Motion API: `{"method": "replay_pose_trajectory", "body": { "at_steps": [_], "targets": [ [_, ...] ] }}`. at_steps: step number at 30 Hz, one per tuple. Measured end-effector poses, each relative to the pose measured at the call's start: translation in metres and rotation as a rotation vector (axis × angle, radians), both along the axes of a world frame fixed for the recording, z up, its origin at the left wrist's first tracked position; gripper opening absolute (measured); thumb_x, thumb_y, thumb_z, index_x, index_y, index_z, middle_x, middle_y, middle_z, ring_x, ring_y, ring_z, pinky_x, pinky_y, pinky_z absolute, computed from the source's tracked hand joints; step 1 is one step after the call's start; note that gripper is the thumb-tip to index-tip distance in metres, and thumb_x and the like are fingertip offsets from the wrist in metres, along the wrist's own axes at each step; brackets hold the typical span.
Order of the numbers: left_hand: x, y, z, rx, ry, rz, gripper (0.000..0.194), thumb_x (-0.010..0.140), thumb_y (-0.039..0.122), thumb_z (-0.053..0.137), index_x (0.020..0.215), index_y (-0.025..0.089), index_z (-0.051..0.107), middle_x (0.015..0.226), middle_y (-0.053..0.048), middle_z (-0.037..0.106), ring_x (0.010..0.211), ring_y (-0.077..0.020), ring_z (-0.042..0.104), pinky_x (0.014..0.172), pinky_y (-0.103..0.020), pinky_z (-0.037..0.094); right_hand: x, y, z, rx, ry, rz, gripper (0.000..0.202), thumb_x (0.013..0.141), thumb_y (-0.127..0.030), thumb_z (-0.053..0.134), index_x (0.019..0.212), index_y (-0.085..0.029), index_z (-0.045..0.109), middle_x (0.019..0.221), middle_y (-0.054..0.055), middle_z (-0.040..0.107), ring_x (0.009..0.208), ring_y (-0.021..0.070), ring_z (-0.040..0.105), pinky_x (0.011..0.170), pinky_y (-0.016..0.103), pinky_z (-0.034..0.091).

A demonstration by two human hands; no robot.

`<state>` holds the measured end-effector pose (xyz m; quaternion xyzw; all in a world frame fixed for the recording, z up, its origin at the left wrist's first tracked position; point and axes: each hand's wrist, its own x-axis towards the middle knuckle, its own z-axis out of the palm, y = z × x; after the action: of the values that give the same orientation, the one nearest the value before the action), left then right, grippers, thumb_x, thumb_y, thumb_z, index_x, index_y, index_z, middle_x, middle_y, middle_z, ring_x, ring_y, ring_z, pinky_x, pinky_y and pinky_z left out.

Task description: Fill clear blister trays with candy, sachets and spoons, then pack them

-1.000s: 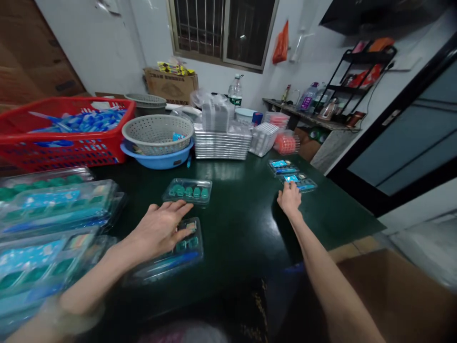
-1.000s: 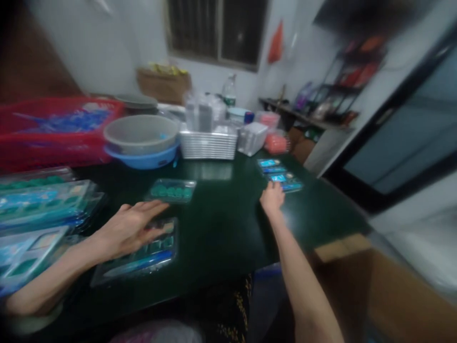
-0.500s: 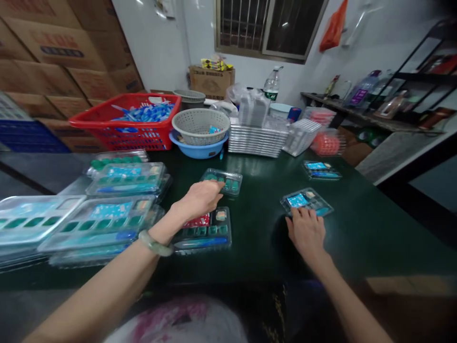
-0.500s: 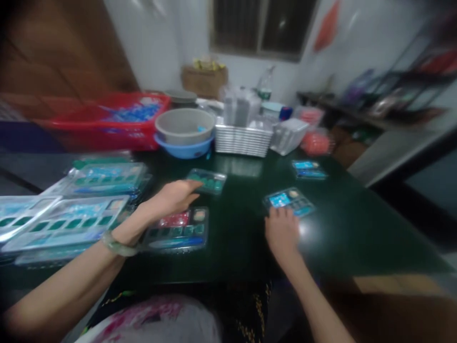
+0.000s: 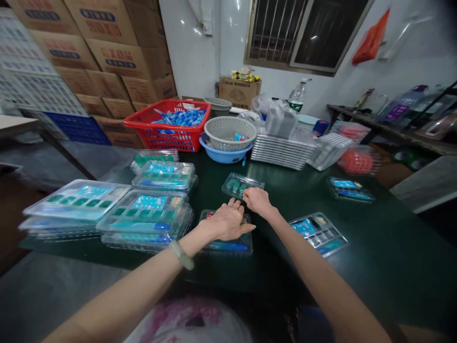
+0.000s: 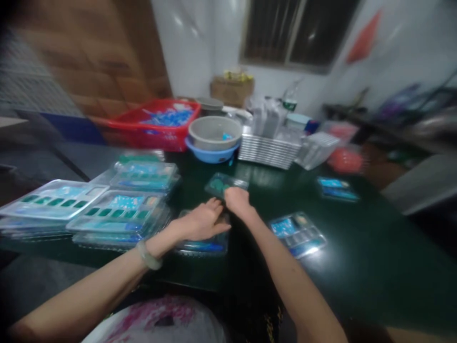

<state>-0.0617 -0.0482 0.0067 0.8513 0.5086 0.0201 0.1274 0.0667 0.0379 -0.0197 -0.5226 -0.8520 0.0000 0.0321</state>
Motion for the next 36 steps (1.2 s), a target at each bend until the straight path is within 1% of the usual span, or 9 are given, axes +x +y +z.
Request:
{"method": "replay_pose_trajectory", "body": {
  "at_steps": [5,9,12,15,21,24,28,33,36],
  "targets": [
    [0.001,0.004,-0.009,-0.082,-0.018,0.03,0.077,0.081,0.066,0.025,0.129,0.006,0.04,0.142,-0.021,0.029,0.134,-0.0337,0.014,0.101,-0.05,0.026,0.008,0.008,0.003,-0.049,-0.013,0.04,0.025,0.086,-0.026,0.04,0.081,-0.021,0.064,0.085,0.002,0.066,0.07,0.0123,0.058,0.054,0.021,0.032],
    [0.005,0.007,-0.012,-0.092,-0.009,0.067,0.078,0.081,0.065,0.025,0.134,0.008,0.033,0.144,-0.021,0.023,0.135,-0.0327,0.009,0.101,-0.052,0.023,0.005,0.0,0.003,-0.015,-0.019,0.048,0.026,0.089,-0.027,0.036,0.087,-0.019,0.061,0.088,0.005,0.065,0.077,0.015,0.059,0.058,0.022,0.035],
    [0.006,0.01,-0.013,-0.052,0.0,0.08,0.076,0.082,0.063,0.028,0.134,0.009,0.032,0.144,-0.021,0.024,0.134,-0.0343,0.013,0.099,-0.053,0.024,0.002,-0.008,0.003,0.039,-0.013,0.057,0.024,0.089,-0.025,0.035,0.093,-0.017,0.058,0.093,0.008,0.064,0.085,0.0175,0.058,0.065,0.023,0.037],
    [0.005,0.013,-0.013,-0.014,0.002,0.081,0.073,0.082,0.063,0.028,0.131,0.009,0.037,0.138,-0.021,0.034,0.131,-0.0356,0.02,0.098,-0.054,0.024,0.003,-0.013,0.004,0.091,-0.006,0.06,0.024,0.089,-0.024,0.033,0.092,-0.016,0.056,0.095,0.01,0.062,0.088,0.0188,0.057,0.069,0.025,0.038],
    [0.003,0.017,-0.013,-0.004,0.008,0.052,0.068,0.082,0.062,0.026,0.116,0.01,0.052,0.118,-0.018,0.051,0.111,-0.032,0.046,0.091,-0.05,0.032,0.014,-0.014,0.005,0.142,-0.003,0.049,0.023,0.089,-0.024,0.033,0.09,-0.017,0.054,0.094,0.008,0.06,0.088,0.0188,0.055,0.069,0.026,0.037],
    [0.004,0.02,-0.013,-0.021,0.02,0.05,0.069,0.081,0.063,0.027,0.116,0.01,0.052,0.124,-0.019,0.047,0.114,-0.0328,0.044,0.092,-0.051,0.031,0.018,-0.013,0.007,0.135,-0.009,0.049,0.021,0.088,-0.022,0.035,0.092,-0.017,0.054,0.095,0.008,0.059,0.087,0.0172,0.054,0.07,0.025,0.037],
    [0.007,0.024,-0.013,-0.028,0.031,0.056,0.072,0.081,0.064,0.027,0.122,0.009,0.049,0.14,-0.022,0.029,0.125,-0.0347,0.032,0.096,-0.053,0.026,0.018,-0.012,0.008,0.123,-0.011,0.05,0.02,0.088,-0.021,0.036,0.093,-0.017,0.055,0.097,0.008,0.059,0.087,0.016,0.054,0.071,0.024,0.037],
    [0.012,0.03,-0.015,0.011,0.028,0.053,0.067,0.079,0.063,0.033,0.116,0.01,0.053,0.125,-0.018,0.048,0.113,-0.0338,0.04,0.09,-0.05,0.032,0.019,-0.013,0.004,0.13,-0.009,0.058,0.019,0.088,-0.021,0.035,0.089,-0.017,0.055,0.093,0.007,0.06,0.086,0.016,0.054,0.068,0.024,0.036],
    [0.012,0.032,-0.016,0.023,0.017,0.042,0.068,0.077,0.065,0.033,0.112,0.01,0.055,0.119,-0.018,0.052,0.111,-0.0334,0.04,0.089,-0.05,0.032,0.021,-0.014,0.007,0.154,-0.007,0.067,0.021,0.089,-0.021,0.034,0.088,-0.017,0.054,0.093,0.007,0.059,0.085,0.0164,0.053,0.068,0.025,0.035]
  ]
}}
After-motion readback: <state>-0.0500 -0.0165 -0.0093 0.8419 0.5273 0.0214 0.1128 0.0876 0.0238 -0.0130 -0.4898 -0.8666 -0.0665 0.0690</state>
